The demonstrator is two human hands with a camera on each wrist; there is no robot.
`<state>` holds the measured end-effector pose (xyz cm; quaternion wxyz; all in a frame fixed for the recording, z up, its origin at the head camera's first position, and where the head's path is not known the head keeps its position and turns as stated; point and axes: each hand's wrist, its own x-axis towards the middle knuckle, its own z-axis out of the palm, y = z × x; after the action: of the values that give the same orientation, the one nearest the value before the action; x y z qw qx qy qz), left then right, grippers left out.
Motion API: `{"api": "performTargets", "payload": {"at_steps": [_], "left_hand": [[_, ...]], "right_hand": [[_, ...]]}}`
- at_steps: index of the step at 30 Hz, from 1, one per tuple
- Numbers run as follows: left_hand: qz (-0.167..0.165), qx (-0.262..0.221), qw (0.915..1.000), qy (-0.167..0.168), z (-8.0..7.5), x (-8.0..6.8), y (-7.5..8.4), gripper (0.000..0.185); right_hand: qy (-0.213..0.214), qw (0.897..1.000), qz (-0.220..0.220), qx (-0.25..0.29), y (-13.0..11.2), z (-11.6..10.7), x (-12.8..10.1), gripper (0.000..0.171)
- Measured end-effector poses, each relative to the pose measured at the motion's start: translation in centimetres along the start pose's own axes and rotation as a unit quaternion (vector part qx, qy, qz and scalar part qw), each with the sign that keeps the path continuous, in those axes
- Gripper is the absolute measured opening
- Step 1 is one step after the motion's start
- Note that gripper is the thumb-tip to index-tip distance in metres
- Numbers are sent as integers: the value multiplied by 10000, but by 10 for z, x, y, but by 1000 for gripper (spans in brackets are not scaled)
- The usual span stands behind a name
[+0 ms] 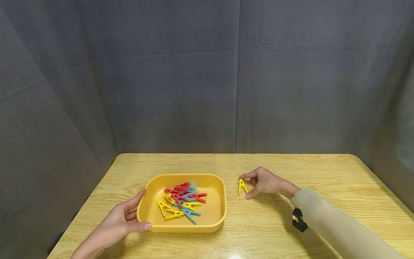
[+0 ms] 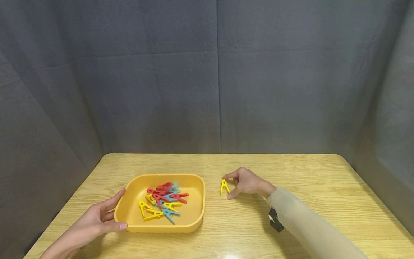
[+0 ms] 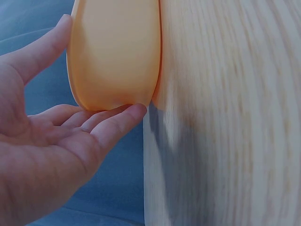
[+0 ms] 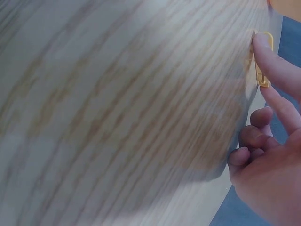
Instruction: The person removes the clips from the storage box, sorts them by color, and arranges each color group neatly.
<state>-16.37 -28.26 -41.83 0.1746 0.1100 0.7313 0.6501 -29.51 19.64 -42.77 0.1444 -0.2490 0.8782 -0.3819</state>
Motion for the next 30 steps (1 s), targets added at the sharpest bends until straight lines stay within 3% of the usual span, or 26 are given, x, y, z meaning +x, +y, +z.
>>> {"api": "performTargets", "payload": {"at_steps": [10, 15, 23, 30], "left_hand": [[41, 43, 10000, 31, 0, 0, -1, 108], [71, 35, 10000, 22, 1, 0, -1, 108], [99, 12, 9999, 14, 0, 0, -2, 108], [88, 29, 10000, 7, 0, 0, -1, 108]], "right_hand": [[-96, 9999, -131, 34, -8, -5, -4, 74], [-104, 9988, -472, -98, -20, -13, -2, 73], [-279, 9943, -951, -386, -52, -21, 11, 61], [-733, 9905, -987, -611, -87, -16, 27, 55]]}}
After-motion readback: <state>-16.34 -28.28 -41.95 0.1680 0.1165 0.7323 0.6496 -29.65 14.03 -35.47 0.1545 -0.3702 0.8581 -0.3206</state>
